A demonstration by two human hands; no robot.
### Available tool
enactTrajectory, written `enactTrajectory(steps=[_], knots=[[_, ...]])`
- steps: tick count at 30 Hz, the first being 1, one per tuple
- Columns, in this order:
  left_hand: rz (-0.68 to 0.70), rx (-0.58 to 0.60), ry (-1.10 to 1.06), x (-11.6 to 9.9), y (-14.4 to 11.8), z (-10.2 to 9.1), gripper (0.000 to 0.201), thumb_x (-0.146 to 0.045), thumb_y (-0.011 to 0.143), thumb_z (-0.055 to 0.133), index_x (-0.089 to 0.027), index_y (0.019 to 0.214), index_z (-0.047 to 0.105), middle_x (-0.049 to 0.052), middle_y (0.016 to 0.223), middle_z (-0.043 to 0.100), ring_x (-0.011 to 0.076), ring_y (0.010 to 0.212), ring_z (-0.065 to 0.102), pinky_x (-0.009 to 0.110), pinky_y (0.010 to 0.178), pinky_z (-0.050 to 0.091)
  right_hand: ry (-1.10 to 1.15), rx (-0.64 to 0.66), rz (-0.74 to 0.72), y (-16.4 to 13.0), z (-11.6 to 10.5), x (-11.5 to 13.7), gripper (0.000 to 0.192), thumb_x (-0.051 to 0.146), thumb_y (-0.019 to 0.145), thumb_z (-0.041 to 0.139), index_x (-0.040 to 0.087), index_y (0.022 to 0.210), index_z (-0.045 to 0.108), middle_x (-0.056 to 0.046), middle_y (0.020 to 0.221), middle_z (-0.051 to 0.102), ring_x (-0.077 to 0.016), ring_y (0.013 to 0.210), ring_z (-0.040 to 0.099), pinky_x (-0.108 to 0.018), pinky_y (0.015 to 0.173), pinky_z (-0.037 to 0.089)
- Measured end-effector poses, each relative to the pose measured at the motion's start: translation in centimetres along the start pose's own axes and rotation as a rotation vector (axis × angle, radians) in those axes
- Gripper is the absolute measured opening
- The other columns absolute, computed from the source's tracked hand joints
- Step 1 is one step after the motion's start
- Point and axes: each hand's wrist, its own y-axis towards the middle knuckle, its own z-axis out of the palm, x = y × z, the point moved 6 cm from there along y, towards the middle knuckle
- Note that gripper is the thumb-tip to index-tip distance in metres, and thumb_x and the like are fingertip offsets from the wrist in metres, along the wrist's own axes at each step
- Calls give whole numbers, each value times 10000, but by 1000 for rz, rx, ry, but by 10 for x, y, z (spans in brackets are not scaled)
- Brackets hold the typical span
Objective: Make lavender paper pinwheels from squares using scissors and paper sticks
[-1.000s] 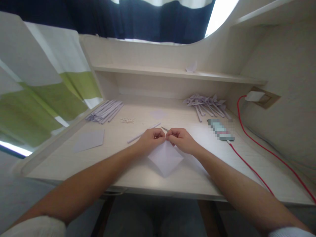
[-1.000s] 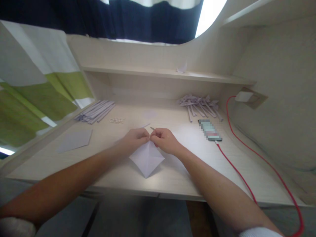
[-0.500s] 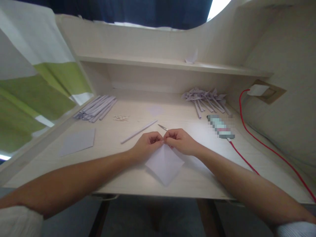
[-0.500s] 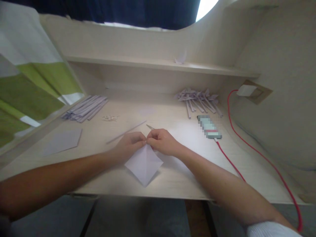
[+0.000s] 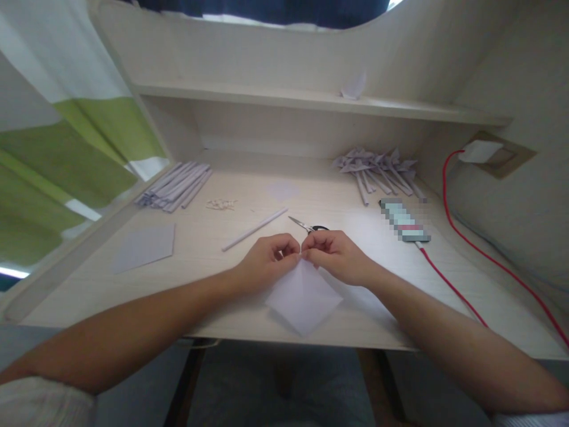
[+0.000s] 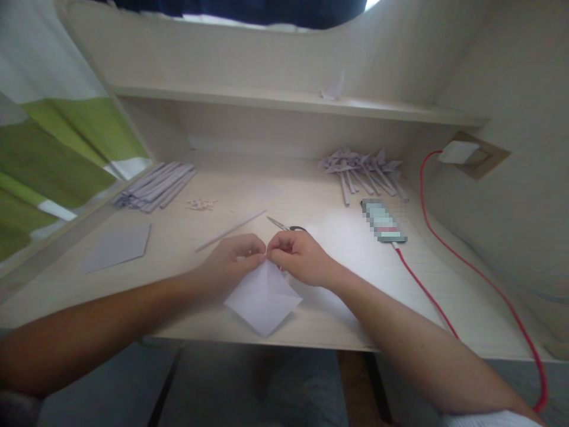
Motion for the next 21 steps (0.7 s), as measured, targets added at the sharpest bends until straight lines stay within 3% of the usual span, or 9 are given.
enactTrajectory(steps=[21], knots=[[87,-14,140,-1,5,-1,71,-149,758,584,-157,750,654,-15,687,615,112,650,540,217,579,403,-108,-14,-14,3,2,-6,82,175,787,587,175,763,665,11,655,606,-112,600,518,-228,569,384]])
